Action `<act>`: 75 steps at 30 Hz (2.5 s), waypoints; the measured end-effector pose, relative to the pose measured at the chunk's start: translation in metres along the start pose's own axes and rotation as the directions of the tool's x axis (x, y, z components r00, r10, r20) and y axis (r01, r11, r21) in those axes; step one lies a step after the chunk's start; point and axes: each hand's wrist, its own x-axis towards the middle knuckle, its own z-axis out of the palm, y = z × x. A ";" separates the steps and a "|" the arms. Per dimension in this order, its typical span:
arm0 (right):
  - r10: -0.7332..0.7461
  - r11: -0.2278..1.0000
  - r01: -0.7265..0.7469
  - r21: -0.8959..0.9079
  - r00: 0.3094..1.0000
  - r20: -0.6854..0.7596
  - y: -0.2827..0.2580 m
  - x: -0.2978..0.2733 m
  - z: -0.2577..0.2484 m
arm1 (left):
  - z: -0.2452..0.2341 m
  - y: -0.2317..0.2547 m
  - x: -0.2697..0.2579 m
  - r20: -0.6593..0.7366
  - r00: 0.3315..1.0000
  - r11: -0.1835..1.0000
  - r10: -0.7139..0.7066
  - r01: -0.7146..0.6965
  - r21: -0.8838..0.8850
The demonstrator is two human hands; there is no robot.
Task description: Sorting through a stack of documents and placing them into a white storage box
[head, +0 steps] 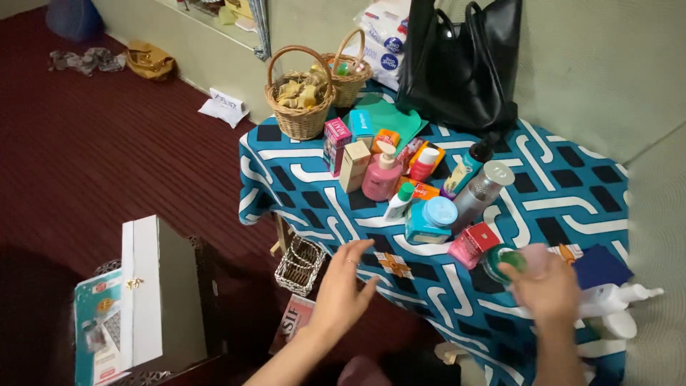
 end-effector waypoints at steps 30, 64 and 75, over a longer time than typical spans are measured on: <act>-0.372 0.705 0.374 0.602 0.918 -0.134 -0.035 -0.009 0.062 | -0.043 -0.052 -0.037 -0.241 0.965 0.994 -0.106 0.101 -0.032; -0.704 -0.316 0.937 0.146 -0.335 0.626 -0.537 -0.366 0.573 | -0.310 -0.647 -0.355 -0.354 -0.073 -0.028 -0.932 0.991 -0.130; -0.813 -0.107 0.951 0.290 -0.252 0.525 -0.544 -0.377 0.561 | -0.277 -0.706 -0.349 -0.317 -0.085 0.015 -0.945 0.954 -0.300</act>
